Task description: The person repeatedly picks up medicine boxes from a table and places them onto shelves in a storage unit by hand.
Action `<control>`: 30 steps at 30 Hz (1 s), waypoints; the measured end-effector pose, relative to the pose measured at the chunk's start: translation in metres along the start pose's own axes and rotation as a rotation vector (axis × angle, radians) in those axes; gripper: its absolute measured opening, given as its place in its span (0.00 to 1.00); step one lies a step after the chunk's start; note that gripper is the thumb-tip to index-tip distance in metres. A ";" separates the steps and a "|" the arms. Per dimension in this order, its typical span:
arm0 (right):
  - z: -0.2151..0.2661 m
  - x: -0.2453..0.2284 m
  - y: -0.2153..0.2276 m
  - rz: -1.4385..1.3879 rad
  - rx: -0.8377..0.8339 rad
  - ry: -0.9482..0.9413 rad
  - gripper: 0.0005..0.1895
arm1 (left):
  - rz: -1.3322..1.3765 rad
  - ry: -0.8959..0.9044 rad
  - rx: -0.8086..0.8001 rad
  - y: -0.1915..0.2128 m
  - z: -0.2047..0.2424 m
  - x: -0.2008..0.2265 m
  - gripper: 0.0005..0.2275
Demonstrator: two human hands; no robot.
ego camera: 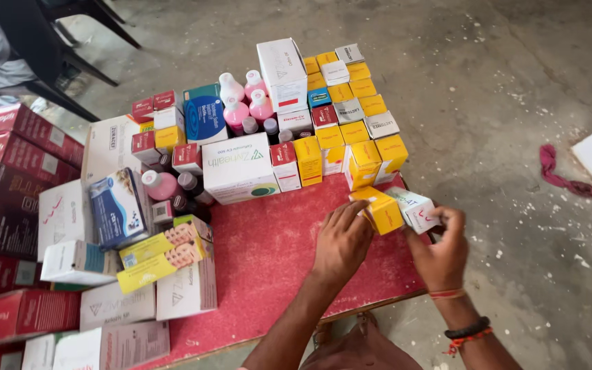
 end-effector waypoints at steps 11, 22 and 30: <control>-0.002 0.021 -0.004 -0.321 -0.312 -0.265 0.29 | 0.517 0.209 -0.310 -0.003 -0.007 -0.030 0.46; 0.041 0.043 0.009 -0.465 -0.334 -0.377 0.30 | 0.799 0.622 -0.156 -0.040 0.012 -0.025 0.27; 0.080 0.070 0.141 -0.536 -0.078 -0.482 0.27 | 1.392 1.057 -0.214 -0.110 0.023 0.099 0.20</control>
Point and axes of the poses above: each hand's wrist, its own z-axis away from the middle knuckle, its own y-axis out of the back of the hand, x = y × z, the point moved 5 cm from there along -z, towards the middle knuckle, and after that the axes turned 9 degrees about -y, right-handed, at the moved point
